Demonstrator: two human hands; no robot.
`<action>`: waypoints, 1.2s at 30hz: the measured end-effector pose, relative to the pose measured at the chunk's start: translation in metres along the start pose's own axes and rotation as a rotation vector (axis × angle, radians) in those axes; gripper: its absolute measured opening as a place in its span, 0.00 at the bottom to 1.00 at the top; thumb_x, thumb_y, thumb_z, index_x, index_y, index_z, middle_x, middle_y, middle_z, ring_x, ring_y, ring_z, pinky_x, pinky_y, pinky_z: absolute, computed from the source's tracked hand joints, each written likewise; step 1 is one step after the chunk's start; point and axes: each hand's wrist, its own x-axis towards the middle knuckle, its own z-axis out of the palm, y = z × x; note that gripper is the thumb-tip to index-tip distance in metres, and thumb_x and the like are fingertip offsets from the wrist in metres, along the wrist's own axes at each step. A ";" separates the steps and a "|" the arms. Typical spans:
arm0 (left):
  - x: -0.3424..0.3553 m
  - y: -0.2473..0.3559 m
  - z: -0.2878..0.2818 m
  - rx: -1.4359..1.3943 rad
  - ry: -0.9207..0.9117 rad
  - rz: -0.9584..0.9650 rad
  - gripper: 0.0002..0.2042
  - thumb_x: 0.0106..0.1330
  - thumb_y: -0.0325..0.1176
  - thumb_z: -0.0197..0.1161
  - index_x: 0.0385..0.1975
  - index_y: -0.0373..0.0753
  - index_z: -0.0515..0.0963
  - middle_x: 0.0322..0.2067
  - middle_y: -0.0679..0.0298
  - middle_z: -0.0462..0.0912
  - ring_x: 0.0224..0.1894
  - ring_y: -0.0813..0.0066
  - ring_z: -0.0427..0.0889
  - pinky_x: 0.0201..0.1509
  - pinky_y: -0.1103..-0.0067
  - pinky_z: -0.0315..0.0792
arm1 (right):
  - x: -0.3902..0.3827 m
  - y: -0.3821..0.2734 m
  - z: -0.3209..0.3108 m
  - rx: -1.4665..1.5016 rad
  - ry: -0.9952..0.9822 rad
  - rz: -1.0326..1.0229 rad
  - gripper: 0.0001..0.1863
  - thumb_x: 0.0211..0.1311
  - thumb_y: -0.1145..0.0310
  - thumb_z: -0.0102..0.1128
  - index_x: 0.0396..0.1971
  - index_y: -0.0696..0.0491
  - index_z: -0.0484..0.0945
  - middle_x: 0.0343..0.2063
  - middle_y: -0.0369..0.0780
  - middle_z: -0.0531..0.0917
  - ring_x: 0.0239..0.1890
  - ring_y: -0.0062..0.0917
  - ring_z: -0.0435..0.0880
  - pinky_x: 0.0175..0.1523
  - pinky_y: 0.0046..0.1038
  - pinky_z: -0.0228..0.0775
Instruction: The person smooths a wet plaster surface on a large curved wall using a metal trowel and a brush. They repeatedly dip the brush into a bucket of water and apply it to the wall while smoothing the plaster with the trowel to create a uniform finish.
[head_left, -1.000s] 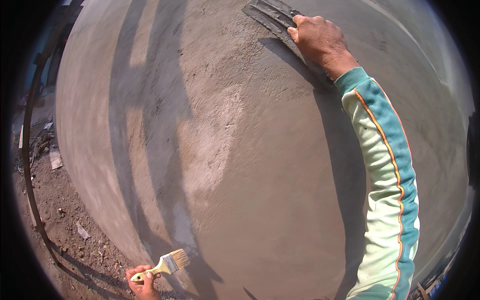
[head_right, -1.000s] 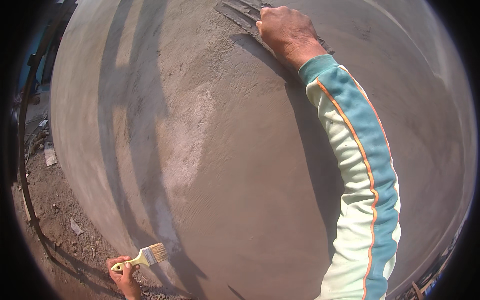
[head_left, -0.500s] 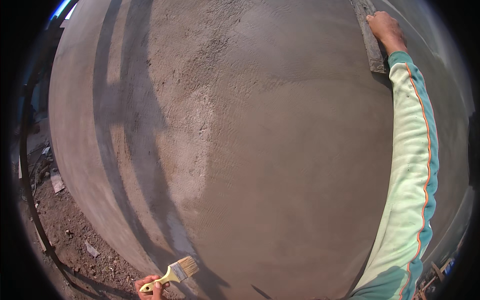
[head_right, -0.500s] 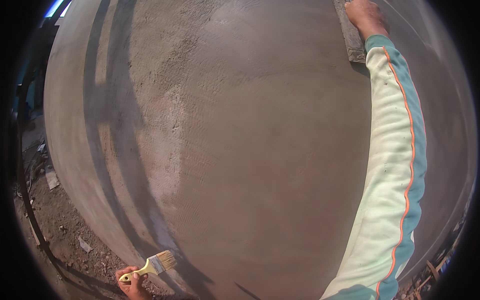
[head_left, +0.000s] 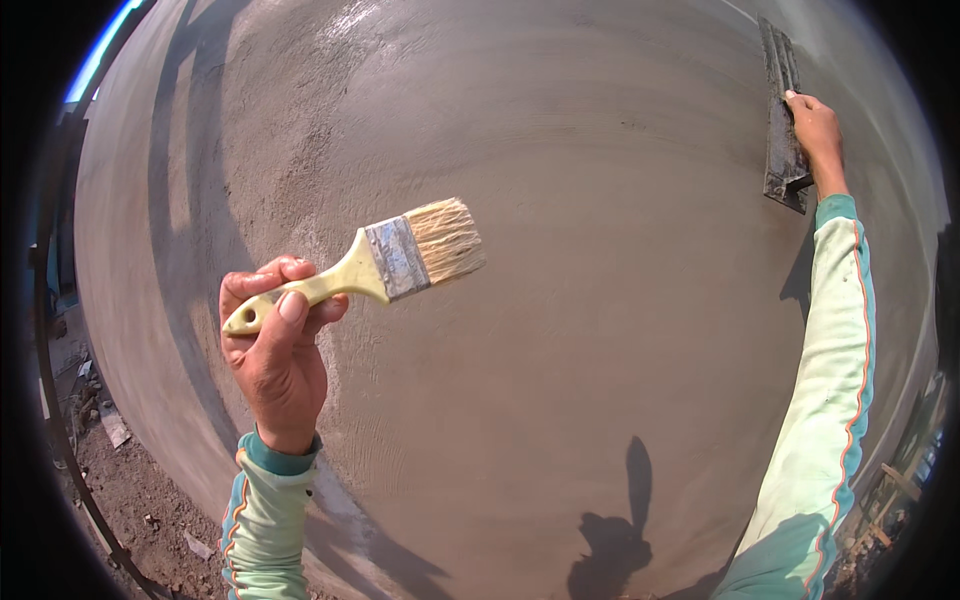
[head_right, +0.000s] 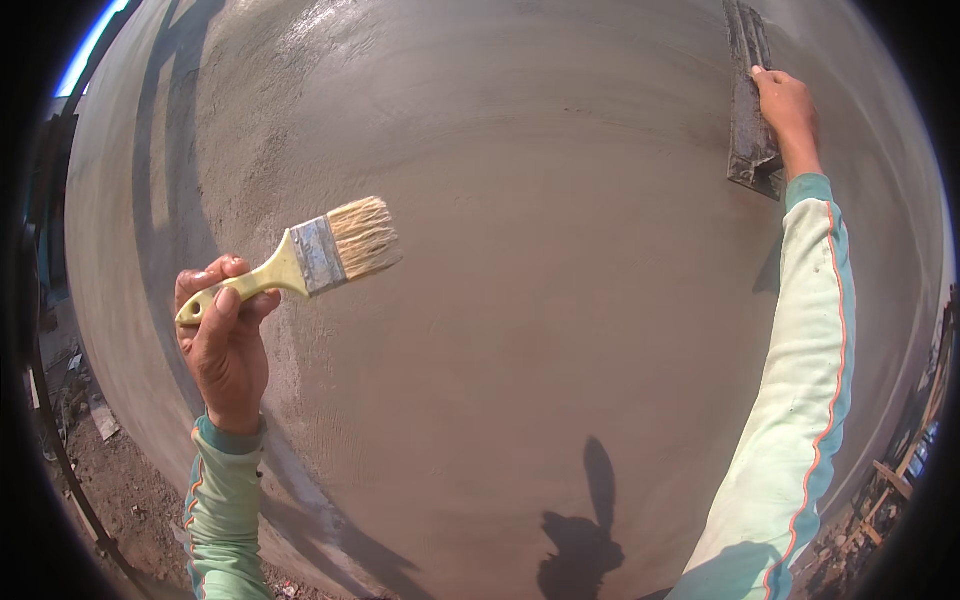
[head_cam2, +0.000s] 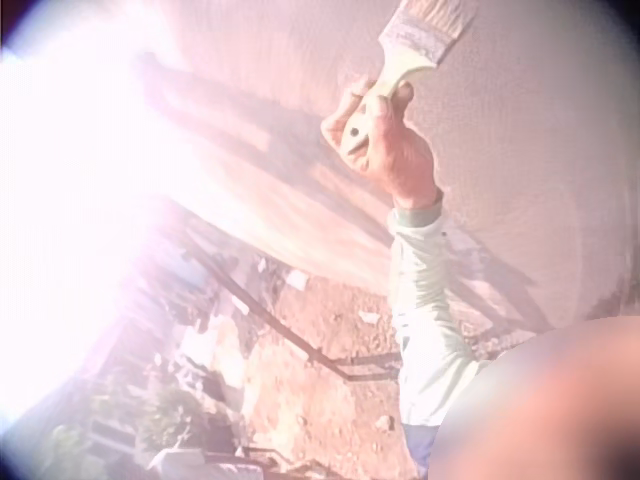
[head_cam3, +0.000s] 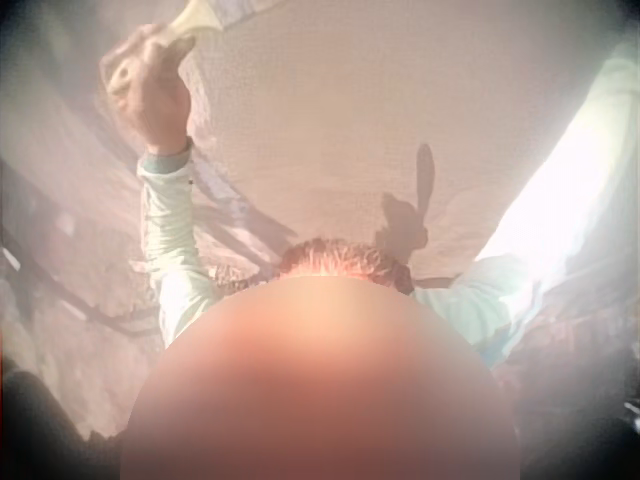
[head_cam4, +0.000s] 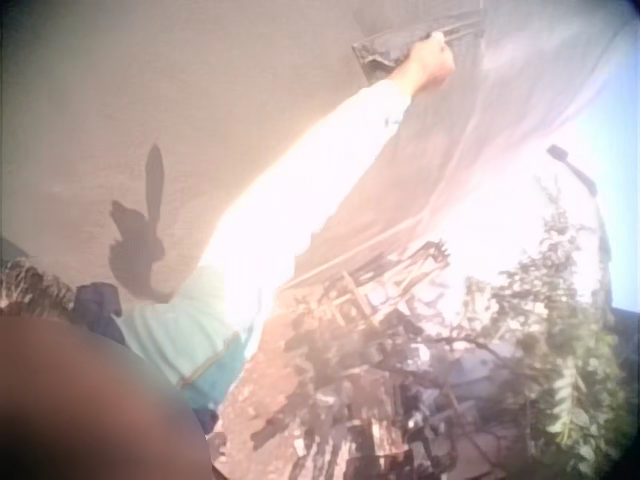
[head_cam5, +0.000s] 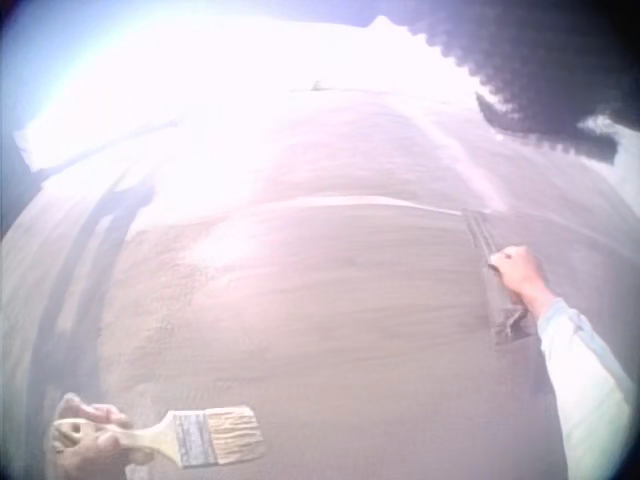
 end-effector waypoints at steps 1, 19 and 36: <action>0.039 -0.017 0.033 -0.042 -0.111 0.042 0.09 0.71 0.21 0.62 0.48 0.35 0.75 0.49 0.52 0.82 0.45 0.60 0.90 0.48 0.73 0.91 | 0.002 0.004 0.001 0.090 -0.033 0.048 0.27 0.68 0.44 0.57 0.54 0.49 0.86 0.48 0.44 0.89 0.54 0.42 0.85 0.60 0.41 0.74; 0.339 -0.202 0.402 0.036 -0.088 0.169 0.03 0.64 0.24 0.65 0.28 0.35 0.79 0.24 0.62 0.80 0.24 0.73 0.79 0.28 0.75 0.76 | 0.016 0.011 0.023 -0.013 -0.014 -0.222 0.25 0.70 0.44 0.57 0.50 0.49 0.87 0.46 0.46 0.89 0.52 0.43 0.86 0.59 0.43 0.75; 0.193 -0.105 0.219 0.184 0.315 0.027 0.08 0.69 0.24 0.64 0.45 0.27 0.78 0.37 0.50 0.85 0.37 0.59 0.90 0.45 0.70 0.88 | -0.020 -0.025 -0.007 -0.008 -0.076 -0.467 0.23 0.61 0.51 0.58 0.40 0.57 0.88 0.42 0.58 0.86 0.48 0.53 0.86 0.55 0.48 0.79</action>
